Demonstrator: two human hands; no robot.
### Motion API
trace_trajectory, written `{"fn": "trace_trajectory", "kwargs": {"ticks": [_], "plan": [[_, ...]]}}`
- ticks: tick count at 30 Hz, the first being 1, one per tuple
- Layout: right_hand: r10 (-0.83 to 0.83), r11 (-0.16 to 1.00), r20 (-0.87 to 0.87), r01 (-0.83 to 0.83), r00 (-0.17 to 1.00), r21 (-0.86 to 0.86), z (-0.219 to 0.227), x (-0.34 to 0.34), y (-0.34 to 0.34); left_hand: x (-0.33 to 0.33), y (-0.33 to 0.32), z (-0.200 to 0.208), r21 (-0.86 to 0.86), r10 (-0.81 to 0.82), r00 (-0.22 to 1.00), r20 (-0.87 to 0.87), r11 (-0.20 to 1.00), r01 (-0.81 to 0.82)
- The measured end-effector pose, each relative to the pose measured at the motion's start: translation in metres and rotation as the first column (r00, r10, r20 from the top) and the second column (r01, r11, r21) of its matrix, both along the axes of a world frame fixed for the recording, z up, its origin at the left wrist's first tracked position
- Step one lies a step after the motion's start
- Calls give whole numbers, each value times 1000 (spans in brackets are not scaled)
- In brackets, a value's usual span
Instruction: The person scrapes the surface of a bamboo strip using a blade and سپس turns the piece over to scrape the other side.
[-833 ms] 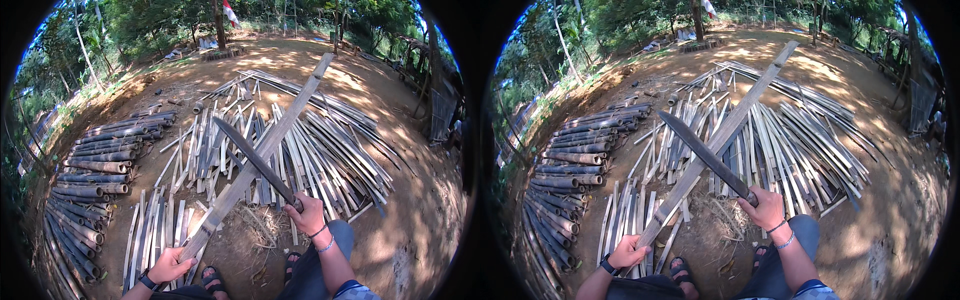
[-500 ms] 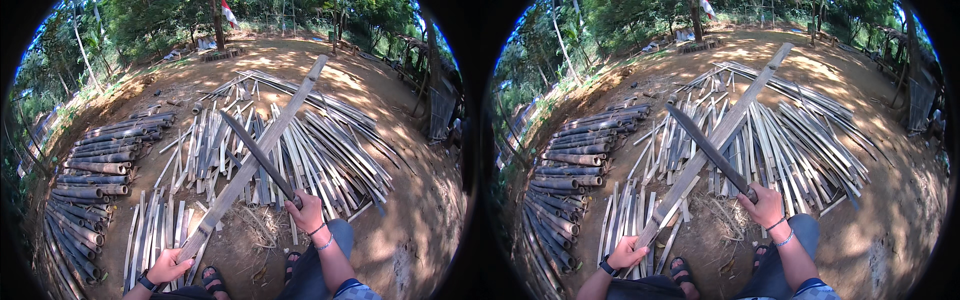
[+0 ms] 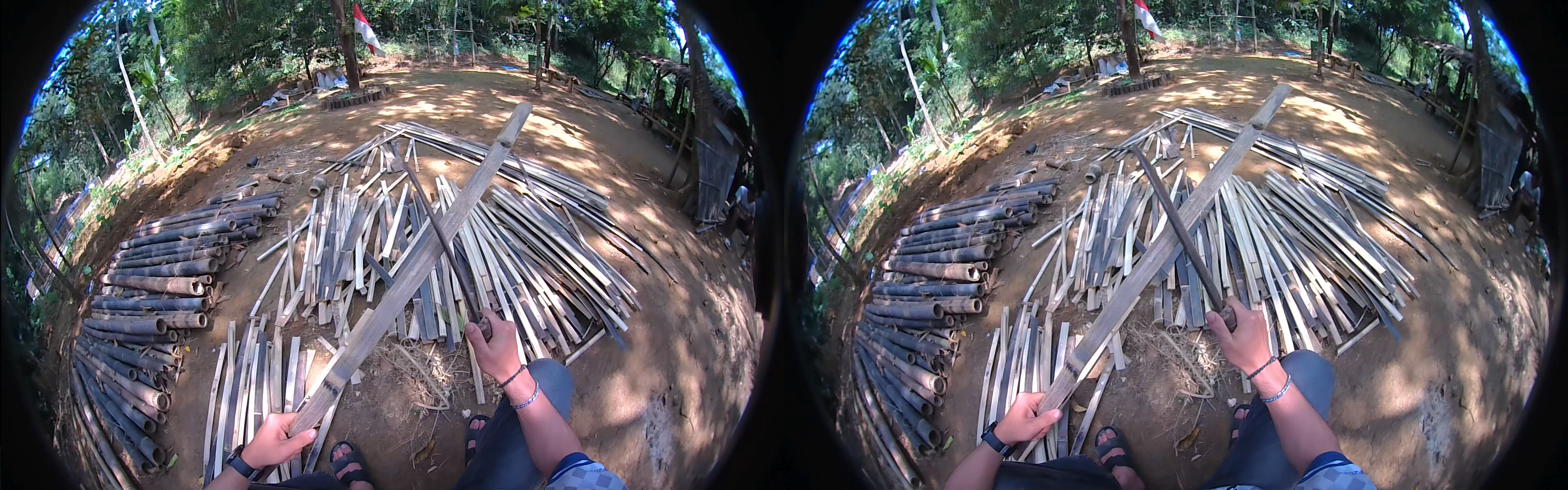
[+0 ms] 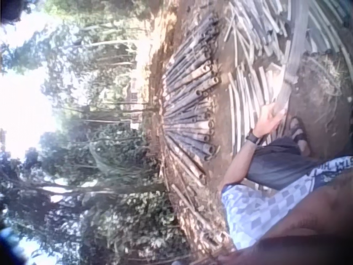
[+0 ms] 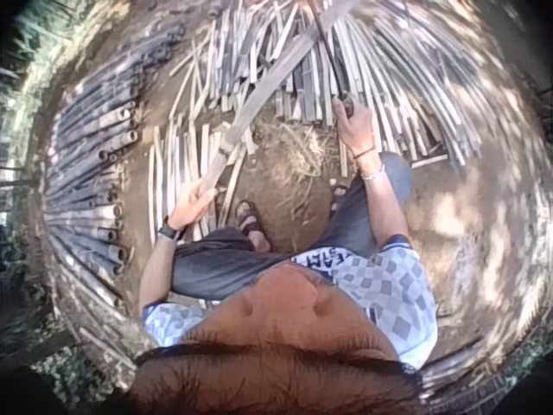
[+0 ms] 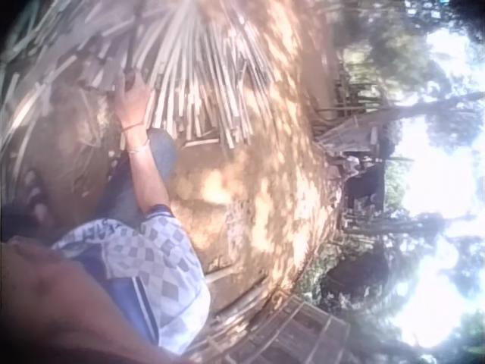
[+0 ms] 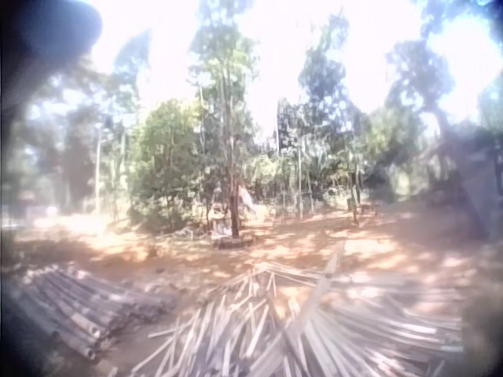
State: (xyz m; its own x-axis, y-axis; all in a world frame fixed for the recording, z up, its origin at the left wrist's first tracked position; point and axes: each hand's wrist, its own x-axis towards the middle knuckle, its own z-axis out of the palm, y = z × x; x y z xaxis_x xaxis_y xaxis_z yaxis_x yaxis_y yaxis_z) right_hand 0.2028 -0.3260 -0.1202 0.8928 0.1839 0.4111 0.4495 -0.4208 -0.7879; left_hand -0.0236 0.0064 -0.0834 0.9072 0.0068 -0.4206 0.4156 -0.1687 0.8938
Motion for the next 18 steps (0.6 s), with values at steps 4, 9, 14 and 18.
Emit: {"fn": "trace_trajectory", "kwargs": {"ticks": [4, 9, 14, 18], "plan": [[-49, 986, 126, 69, 991, -155, -3, 8, -1, 0, 1, 1, -11, -4, 1000, -11, 1000, 4], [-59, 989, 25, 55, 998, 136, 0, 10, 1, 0, -1, 2, 16, -18, 1000, -13, 1000, 18], [-138, 989, 26, 139, 990, -51, 3, 15, -3, 0, -4, -1, -62, -18, 1000, 7, 998, 19], [-121, 981, 21, 116, 992, 156, 0, 24, 1, 7, -15, 1, -9, -19, 1000, 9, 1000, 19]]}}
